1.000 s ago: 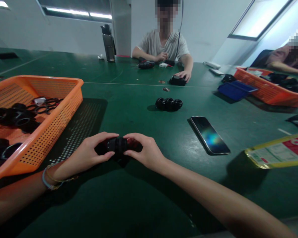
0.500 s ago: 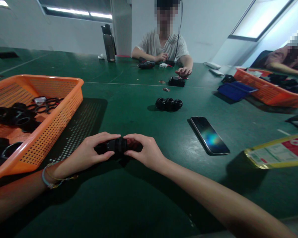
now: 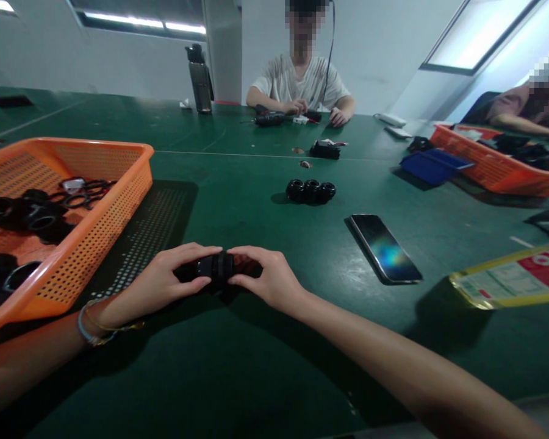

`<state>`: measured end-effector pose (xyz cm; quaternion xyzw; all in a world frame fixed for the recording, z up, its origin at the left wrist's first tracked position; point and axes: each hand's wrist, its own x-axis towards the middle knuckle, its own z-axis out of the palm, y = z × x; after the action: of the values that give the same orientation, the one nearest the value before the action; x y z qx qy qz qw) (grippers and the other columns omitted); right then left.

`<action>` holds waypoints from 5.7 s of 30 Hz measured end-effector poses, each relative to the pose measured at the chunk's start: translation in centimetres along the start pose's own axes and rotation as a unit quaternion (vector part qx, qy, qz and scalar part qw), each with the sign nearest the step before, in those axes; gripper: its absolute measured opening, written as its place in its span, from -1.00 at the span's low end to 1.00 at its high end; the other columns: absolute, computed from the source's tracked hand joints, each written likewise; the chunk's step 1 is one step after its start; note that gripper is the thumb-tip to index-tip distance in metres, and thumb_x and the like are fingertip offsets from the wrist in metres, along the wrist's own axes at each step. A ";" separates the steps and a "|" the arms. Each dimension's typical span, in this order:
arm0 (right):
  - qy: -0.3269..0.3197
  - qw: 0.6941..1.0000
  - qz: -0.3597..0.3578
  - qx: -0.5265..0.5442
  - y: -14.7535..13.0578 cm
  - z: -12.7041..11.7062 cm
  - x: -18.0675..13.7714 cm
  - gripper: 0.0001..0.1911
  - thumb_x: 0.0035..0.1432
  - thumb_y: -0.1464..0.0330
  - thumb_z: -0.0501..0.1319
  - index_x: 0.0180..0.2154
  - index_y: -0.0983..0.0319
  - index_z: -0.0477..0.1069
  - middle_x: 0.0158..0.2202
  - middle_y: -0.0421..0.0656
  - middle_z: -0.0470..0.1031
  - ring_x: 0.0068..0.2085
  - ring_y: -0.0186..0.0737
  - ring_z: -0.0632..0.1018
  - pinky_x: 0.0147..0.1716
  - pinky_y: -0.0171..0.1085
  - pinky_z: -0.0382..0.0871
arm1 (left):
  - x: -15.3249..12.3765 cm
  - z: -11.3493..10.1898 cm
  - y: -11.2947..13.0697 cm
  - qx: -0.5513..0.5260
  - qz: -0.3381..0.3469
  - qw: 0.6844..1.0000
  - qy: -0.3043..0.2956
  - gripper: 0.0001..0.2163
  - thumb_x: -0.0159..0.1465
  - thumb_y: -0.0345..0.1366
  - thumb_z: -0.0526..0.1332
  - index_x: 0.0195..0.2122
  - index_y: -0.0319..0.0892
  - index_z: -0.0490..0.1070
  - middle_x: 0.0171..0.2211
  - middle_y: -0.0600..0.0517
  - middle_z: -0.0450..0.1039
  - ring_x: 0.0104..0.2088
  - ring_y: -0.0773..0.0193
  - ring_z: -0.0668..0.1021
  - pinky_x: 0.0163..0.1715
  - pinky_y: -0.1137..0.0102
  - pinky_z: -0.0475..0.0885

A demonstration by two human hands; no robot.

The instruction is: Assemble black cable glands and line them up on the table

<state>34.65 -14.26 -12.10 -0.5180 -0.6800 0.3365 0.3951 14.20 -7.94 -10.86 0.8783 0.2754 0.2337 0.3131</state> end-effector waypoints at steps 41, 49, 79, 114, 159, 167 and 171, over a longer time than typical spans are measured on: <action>0.009 0.998 -0.028 -0.057 -0.2 -0.2 -0.2 -0.61 -0.05 0.47 0.29 -0.10 0.17 0.43 -0.22 -0.15 0.55 -0.23 -0.23 0.55 -0.22 -0.21 0.45 | -0.1 -0.1 0.0 0.004 0.001 1.000 -0.010 -0.66 0.16 -0.24 0.18 -0.02 -0.14 0.39 -0.20 -0.01 0.50 -0.24 0.27 0.53 -0.18 0.40 0.40; 0.002 0.999 -0.019 -0.025 -0.1 -0.1 -0.3 -0.66 -0.05 0.48 0.30 -0.15 0.19 0.43 -0.24 -0.18 0.56 -0.25 -0.26 0.56 -0.22 -0.25 0.47 | 0.0 0.0 0.0 0.005 -0.002 1.000 -0.014 -0.66 0.17 -0.24 0.18 -0.02 -0.16 0.40 -0.20 -0.02 0.49 -0.23 0.26 0.53 -0.19 0.41 0.39; 0.007 0.998 -0.034 -0.055 -0.3 -0.3 -0.3 -0.67 -0.05 0.49 0.31 -0.16 0.24 0.47 -0.27 -0.15 0.57 -0.31 -0.29 0.55 -0.30 -0.31 0.46 | 0.1 -0.2 0.0 -0.001 -0.010 1.000 -0.019 -0.65 0.16 -0.23 0.18 -0.02 -0.17 0.40 -0.24 0.01 0.49 -0.27 0.27 0.52 -0.21 0.43 0.38; 0.005 0.998 -0.035 -0.053 -0.2 -0.3 -0.3 -0.68 -0.05 0.48 0.31 -0.17 0.23 0.47 -0.27 -0.16 0.58 -0.30 -0.28 0.57 -0.28 -0.31 0.47 | 0.0 -0.1 0.0 -0.002 -0.012 1.000 -0.016 -0.62 0.15 -0.23 0.20 0.00 -0.16 0.40 -0.25 0.00 0.48 -0.28 0.28 0.52 -0.24 0.44 0.38; -0.006 0.999 -0.021 -0.046 -0.2 -0.4 -0.2 -0.68 0.00 0.44 0.29 -0.13 0.19 0.48 -0.26 -0.16 0.58 -0.29 -0.26 0.57 -0.27 -0.27 0.47 | 0.0 -0.2 0.1 -0.001 -0.011 1.000 -0.023 -0.65 0.16 -0.23 0.18 -0.03 -0.16 0.40 -0.22 0.00 0.50 -0.24 0.26 0.53 -0.19 0.43 0.39; -0.006 0.998 -0.040 -0.057 -0.2 -0.5 -0.3 -0.64 -0.03 0.46 0.30 -0.11 0.21 0.47 -0.25 -0.14 0.57 -0.26 -0.25 0.56 -0.26 -0.26 0.45 | 0.1 -0.2 0.0 -0.006 -0.010 1.000 -0.024 -0.66 0.16 -0.22 0.18 -0.03 -0.16 0.40 -0.22 0.00 0.50 -0.25 0.27 0.52 -0.19 0.43 0.38; 0.005 0.997 -0.049 -0.063 0.0 -0.4 -0.2 -0.65 -0.04 0.47 0.30 -0.13 0.19 0.48 -0.23 -0.15 0.57 -0.23 -0.24 0.56 -0.22 -0.24 0.45 | 0.1 -0.2 0.0 -0.002 -0.011 1.000 -0.025 -0.65 0.16 -0.22 0.17 -0.02 -0.17 0.40 -0.22 0.00 0.50 -0.25 0.27 0.52 -0.19 0.43 0.38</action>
<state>35.03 -14.47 -11.96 -0.5095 -0.7223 0.2707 0.3813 14.14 -7.78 -10.72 0.8802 0.2770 0.2083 0.3242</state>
